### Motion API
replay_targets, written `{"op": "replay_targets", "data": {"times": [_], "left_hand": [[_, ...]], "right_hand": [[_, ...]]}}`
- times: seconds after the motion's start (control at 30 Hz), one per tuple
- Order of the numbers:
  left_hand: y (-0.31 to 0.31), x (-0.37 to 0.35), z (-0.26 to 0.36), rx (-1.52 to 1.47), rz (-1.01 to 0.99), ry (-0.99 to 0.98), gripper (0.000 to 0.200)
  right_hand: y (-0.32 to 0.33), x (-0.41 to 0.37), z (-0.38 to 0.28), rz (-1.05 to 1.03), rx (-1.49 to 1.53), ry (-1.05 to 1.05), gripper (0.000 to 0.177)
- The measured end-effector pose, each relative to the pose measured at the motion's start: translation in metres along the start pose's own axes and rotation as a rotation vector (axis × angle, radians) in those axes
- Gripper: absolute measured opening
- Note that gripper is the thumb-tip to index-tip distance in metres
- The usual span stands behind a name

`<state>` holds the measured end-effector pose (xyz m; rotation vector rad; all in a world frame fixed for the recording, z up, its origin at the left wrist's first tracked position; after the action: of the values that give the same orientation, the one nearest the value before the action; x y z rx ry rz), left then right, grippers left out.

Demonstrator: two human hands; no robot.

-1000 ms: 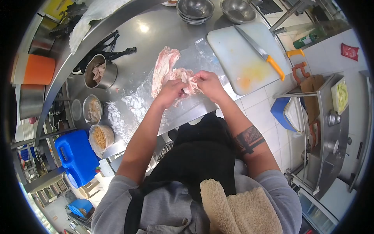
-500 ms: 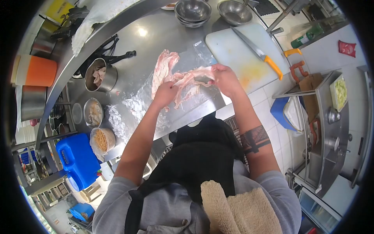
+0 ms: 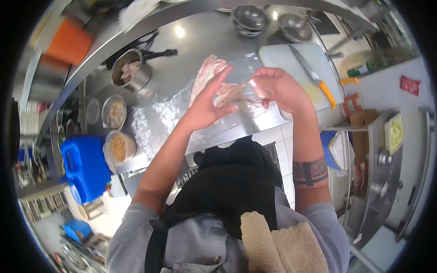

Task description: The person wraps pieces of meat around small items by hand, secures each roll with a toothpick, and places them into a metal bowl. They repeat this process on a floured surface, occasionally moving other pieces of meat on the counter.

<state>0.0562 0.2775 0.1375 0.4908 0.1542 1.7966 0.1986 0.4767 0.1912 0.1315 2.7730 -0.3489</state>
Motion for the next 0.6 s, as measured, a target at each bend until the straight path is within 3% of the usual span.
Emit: {"op": "replay_targets", "data": {"times": [0.03, 0.1, 0.13, 0.2, 0.23, 0.27, 0.33, 0.4, 0.43, 0.5, 0.6], "left_hand": [[0.009, -0.009, 0.003, 0.01, 0.043, 0.018, 0.071], [0.025, -0.03, 0.004, -0.276, -0.164, 0.031, 0.053], [0.036, -0.046, 0.002, -0.265, -0.122, 0.046, 0.053], [0.052, -0.086, -0.015, -0.207, -0.346, 0.513, 0.038], [0.056, -0.111, -0.026, -0.207, -0.322, 0.521, 0.038], [0.055, -0.142, -0.042, -0.246, -0.225, 0.513, 0.03], [0.053, -0.191, -0.056, -0.287, -0.111, 0.507, 0.023], [0.051, -0.233, -0.065, -0.479, 0.134, 0.668, 0.016], [0.047, -0.248, -0.07, -0.482, 0.154, 0.67, 0.016], [0.043, -0.275, -0.082, -0.537, 0.349, 0.641, 0.016], [0.027, -0.298, -0.106, -0.641, 0.532, 0.69, 0.016]], "right_hand": [[-0.02, 0.006, -0.003, -0.046, -0.044, -0.051, 0.016], [-0.059, 0.024, -0.001, -0.133, -0.194, -0.111, 0.016], [-0.075, 0.033, 0.0, -0.17, -0.325, -0.154, 0.016], [-0.095, 0.062, 0.022, -0.25, -0.368, -0.154, 0.015], [-0.102, 0.08, 0.039, -0.372, -0.386, -0.109, 0.015], [-0.11, 0.093, 0.052, -0.491, -0.4, -0.067, 0.016], [-0.142, 0.12, 0.062, -0.541, -0.428, -0.096, 0.016], [-0.17, 0.148, 0.066, -0.494, -0.775, -0.205, 0.012], [-0.181, 0.165, 0.074, -0.512, -0.784, -0.207, 0.012], [-0.2, 0.204, 0.092, -0.413, -1.055, 0.144, 0.013], [-0.234, 0.257, 0.109, -0.444, -1.2, 0.288, 0.013]]}}
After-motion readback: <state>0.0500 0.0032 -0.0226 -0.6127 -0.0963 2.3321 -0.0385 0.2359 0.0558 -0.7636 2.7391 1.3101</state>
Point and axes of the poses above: each hand's wrist, its own x-axis towards the middle knuckle, its own y-axis out of the back of the hand, z = x × y, the point moved 2 cm from there along x, towards the middle knuckle, and after that the axes turned 15 degrees about -z, right-handed, at the moved point
